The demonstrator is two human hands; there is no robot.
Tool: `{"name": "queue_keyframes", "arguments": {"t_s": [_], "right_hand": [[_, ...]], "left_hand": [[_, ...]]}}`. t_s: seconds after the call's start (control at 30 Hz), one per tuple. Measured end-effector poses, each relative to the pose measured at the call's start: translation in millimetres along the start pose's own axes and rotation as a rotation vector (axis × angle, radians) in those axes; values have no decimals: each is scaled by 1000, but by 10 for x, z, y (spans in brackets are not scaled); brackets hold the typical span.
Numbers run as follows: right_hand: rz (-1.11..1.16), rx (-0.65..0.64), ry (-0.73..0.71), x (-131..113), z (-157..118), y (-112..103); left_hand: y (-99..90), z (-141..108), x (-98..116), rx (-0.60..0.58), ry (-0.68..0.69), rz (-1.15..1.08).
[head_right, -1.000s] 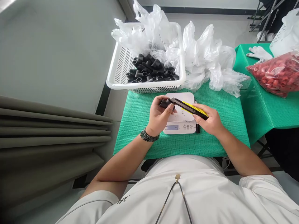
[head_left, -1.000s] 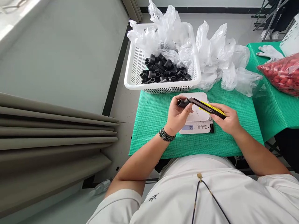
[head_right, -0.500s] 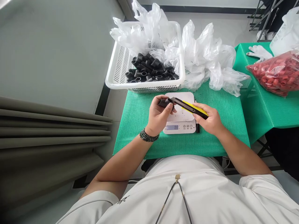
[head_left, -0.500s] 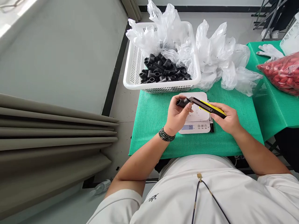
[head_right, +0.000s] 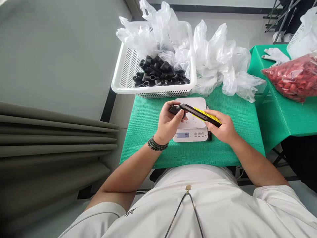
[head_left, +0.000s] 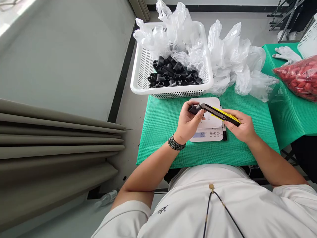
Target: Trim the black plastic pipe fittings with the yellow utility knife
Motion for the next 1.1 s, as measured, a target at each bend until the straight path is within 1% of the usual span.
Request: {"name": "queue_keyframes", "arguments": {"t_s": [0.33, 0.7, 1.1], "right_hand": [[10, -23, 2, -23, 28, 13], [-5, -47, 57, -40, 29, 2], [5, -55, 42, -50, 31, 4]], "left_hand": [[-2, 0, -13, 10, -34, -9], [-12, 0, -10, -8, -55, -2], [-30, -1, -28, -9, -60, 24]]}}
Point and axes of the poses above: each hand's wrist, its own z-axis towards the middle knuckle, its own y-axis out of the palm, x = y × z, the point moved 1 cm from there along z, towards the middle knuckle, and after that the axes turned 2 degrees about -y, right-handed, at the moved point
